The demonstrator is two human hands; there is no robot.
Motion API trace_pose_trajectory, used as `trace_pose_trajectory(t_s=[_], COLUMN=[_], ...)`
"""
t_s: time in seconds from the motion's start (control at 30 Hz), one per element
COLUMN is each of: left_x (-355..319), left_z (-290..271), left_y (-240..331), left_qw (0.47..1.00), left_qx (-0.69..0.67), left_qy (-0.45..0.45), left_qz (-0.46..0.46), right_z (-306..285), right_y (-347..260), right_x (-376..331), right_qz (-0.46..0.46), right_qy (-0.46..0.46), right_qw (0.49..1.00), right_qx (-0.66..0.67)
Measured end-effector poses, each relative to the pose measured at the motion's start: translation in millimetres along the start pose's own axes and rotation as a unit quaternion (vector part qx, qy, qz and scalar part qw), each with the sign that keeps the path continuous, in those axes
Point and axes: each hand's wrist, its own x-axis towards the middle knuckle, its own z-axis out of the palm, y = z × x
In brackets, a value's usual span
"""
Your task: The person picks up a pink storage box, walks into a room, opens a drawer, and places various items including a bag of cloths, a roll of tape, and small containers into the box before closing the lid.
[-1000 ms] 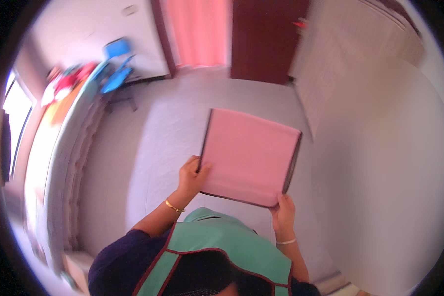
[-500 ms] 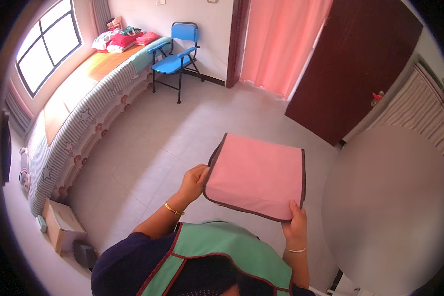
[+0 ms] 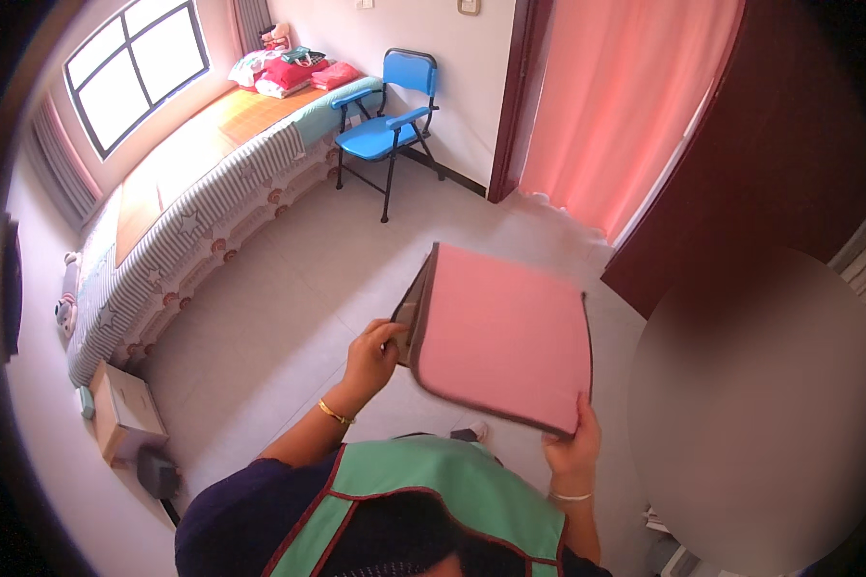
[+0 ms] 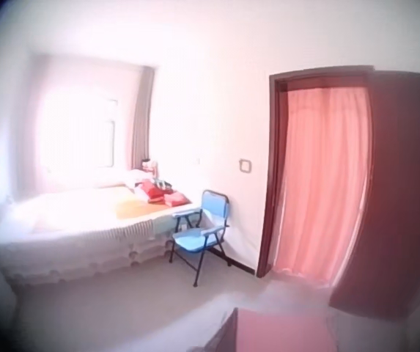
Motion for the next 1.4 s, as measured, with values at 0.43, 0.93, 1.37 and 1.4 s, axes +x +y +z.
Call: trace_pose_trajectory(t_s=[0.43, 0.93, 1.37, 1.4], left_x=[191, 510, 797, 819], left_z=[110, 271, 484, 501], left_y=[15, -58, -23, -25], left_qw=[0.991, 0.976, 0.940, 0.940], left_qx=[-0.114, -0.138, 0.062, 0.067], left_qy=[-0.054, -0.167, -0.159, -0.154], left_qz=[-0.040, -0.031, 0.294, 0.298], right_z=[92, 98, 71, 72], right_y=[-201, -248, -387, -397], right_x=[273, 537, 789, 812], right_qz=[-0.369, -0.325, -0.320, -0.328], right_qy=[-0.125, 0.071, 0.015, 0.012], right_qw=[0.821, 0.397, 0.366, 0.366], right_qx=[-0.417, -0.855, -0.874, -0.871])
